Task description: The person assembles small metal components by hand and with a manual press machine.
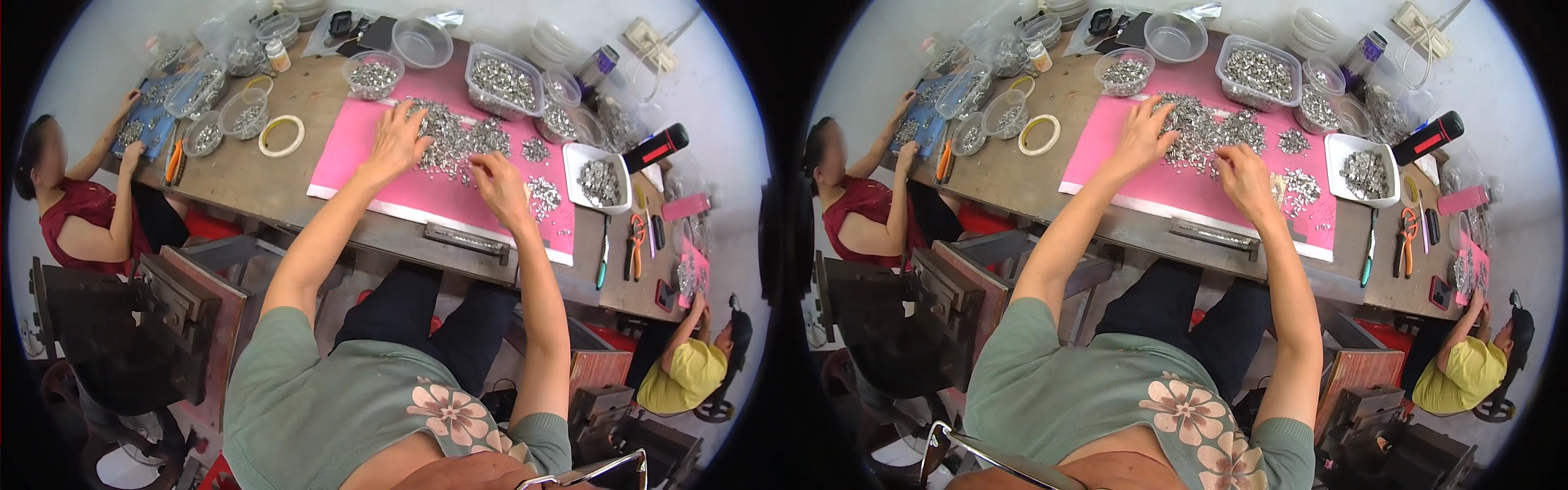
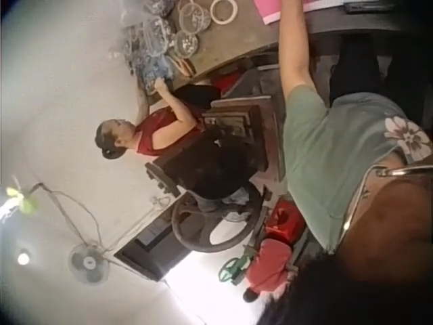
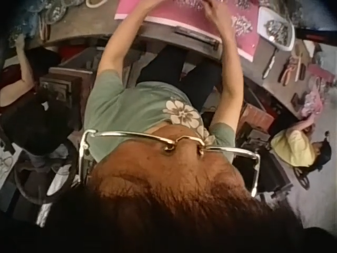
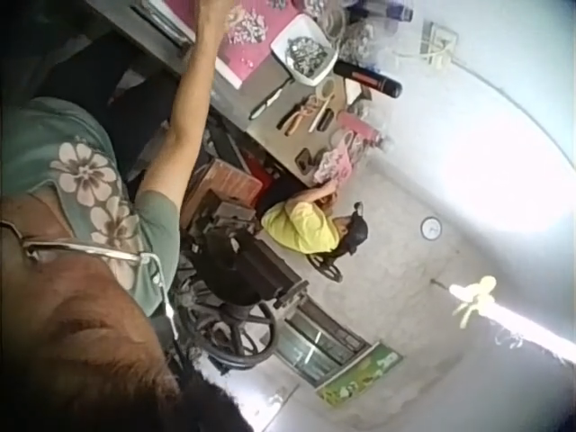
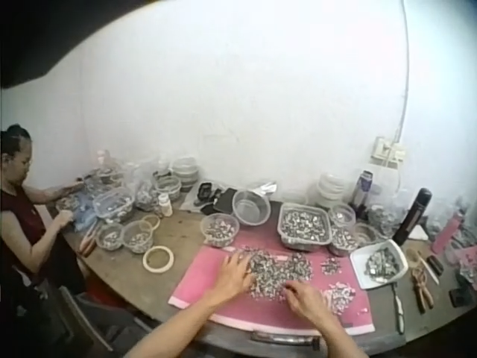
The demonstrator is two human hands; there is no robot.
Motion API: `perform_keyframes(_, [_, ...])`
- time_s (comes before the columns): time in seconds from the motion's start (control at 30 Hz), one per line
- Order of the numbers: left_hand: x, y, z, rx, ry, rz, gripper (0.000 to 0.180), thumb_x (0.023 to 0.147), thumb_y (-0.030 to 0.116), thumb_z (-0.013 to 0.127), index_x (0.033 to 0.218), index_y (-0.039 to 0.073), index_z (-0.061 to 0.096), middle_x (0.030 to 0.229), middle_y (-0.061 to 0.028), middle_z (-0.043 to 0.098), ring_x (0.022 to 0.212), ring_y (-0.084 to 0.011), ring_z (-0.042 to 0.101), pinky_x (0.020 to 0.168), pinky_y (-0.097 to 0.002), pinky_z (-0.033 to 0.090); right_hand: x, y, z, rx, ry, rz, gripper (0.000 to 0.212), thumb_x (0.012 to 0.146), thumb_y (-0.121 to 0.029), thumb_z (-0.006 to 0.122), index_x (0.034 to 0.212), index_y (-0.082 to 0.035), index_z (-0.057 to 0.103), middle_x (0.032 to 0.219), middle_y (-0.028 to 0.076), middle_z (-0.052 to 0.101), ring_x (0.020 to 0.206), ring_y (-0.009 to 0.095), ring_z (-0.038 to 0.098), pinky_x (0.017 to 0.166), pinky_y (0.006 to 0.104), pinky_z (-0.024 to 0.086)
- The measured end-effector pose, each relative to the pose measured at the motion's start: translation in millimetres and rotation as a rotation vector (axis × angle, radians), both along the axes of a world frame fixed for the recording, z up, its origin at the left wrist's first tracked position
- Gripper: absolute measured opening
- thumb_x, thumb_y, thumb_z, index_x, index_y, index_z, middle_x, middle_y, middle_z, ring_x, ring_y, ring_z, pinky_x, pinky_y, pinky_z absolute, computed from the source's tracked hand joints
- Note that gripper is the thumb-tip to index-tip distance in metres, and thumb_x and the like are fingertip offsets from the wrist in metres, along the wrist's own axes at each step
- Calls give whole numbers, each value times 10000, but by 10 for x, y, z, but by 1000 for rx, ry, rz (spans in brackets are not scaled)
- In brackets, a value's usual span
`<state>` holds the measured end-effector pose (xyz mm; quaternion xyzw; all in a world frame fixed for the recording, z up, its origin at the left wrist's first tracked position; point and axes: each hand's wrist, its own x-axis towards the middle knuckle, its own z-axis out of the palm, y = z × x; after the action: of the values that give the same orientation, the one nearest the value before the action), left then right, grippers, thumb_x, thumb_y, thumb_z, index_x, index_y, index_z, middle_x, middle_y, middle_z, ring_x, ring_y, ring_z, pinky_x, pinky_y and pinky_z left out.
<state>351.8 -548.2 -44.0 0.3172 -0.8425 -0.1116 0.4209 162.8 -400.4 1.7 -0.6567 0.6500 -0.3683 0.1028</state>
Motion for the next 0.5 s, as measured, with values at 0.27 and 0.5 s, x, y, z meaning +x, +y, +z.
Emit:
perform_keyframes(0.27, [-35, -151, -80, 154, -111, -101, 212, 825, 122, 745, 1023, 47, 731, 1088, -180, 611, 1064, -396, 585, 917, -496, 498, 216, -861, -411, -25, 332, -89, 267, 868, -103, 691, 1108, 8, 657, 1081, 224, 610, 1034, 418, 593, 941, 488, 480])
perform_keyframes(0.5, [-21, -284, -116, 159, 29, -174, 87, 849, 42, 701, 927, 11, 723, 887, -168, 661, 876, -357, 664, 792, -438, 529, 144, -801, -328, -99, 139, -44, 76, 871, -61, 662, 907, 4, 675, 933, 202, 651, 906, 391, 652, 829, 483, 529])
